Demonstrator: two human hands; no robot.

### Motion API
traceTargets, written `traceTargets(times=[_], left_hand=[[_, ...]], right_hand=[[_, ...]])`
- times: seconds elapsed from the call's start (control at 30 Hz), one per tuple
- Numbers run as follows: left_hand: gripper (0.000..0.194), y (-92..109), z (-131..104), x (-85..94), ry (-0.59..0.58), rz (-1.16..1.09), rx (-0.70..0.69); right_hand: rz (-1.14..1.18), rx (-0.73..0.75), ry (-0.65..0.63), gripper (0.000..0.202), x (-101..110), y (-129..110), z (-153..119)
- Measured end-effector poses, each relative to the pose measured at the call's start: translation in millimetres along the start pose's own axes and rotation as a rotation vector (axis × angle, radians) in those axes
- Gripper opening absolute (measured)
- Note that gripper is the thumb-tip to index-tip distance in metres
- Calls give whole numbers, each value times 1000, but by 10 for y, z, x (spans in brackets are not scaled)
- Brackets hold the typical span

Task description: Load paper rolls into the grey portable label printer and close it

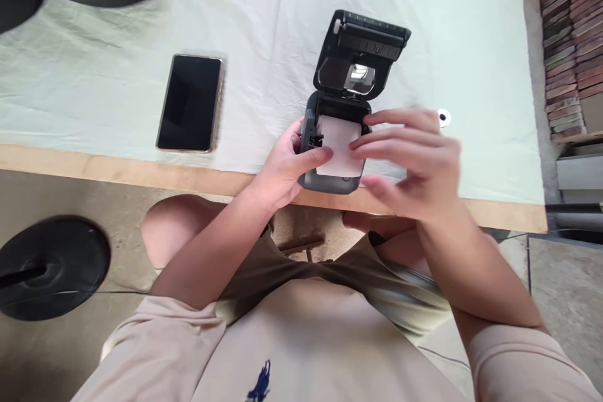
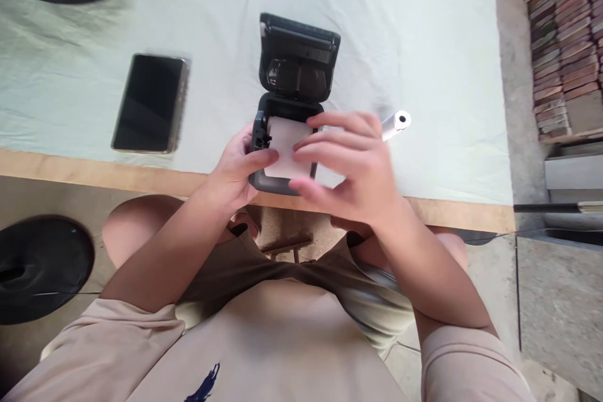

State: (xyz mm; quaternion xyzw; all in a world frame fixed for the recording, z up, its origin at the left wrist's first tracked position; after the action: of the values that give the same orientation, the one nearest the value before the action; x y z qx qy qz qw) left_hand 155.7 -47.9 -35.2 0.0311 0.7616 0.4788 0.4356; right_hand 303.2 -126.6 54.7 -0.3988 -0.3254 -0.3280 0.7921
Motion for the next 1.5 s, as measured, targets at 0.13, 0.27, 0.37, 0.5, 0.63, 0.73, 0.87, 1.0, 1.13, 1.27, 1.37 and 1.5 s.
traceTargets(times=[0.13,0.27,0.37,0.5,0.63,0.73,0.87,1.0,1.13,1.27,1.37,1.5], left_hand=[[53,-22,7,41,24,73,5],[51,-28,2,75,23,108,-25],[56,-35,-10,77,5,78,-29],[69,-52,-24,68,-16,82,3],[70,-45,-21,36,-55,50,-8],[51,-21,-3,-31,-106,-54,-34],[31,9,32,-80,-77,-123,-58],[18,-20,54,-44,15,-165,-32],[15,-34,47,-29,17,-186,-9],[18,-6,38,-13,20,-217,-22],[16,7,48,-12,-1,-180,-24],[17,-2,65,-22,-12,-167,-13]], right_hand=[[236,-255,242,21,94,316,-12],[522,-279,137,45,-30,559,-19],[517,-320,161,39,-65,600,-70],[543,-493,-50,48,-280,523,-109],[597,-536,-224,61,-469,498,-131],[658,-516,-199,62,-514,570,-144],[819,-523,-158,74,-546,634,-159],[772,-532,-129,63,-489,640,-169],[694,-464,-153,65,-413,615,-176],[621,-382,-215,89,-375,554,-191],[473,-357,-233,87,-295,508,-180],[225,-319,-178,72,-90,442,-123]])
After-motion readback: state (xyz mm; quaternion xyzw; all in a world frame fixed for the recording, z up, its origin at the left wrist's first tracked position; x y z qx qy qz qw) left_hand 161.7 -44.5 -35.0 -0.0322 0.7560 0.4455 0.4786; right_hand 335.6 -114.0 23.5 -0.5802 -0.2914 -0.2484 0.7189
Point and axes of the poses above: each hand's wrist, its own z-axis towards the middle knuckle, its own x-axis out of the back of the hand, y = z × x, the point moved 5 cm from there along z, towards the middle knuckle, and after that the axes turned 9 degrees about -y, right-handed, at the moved point
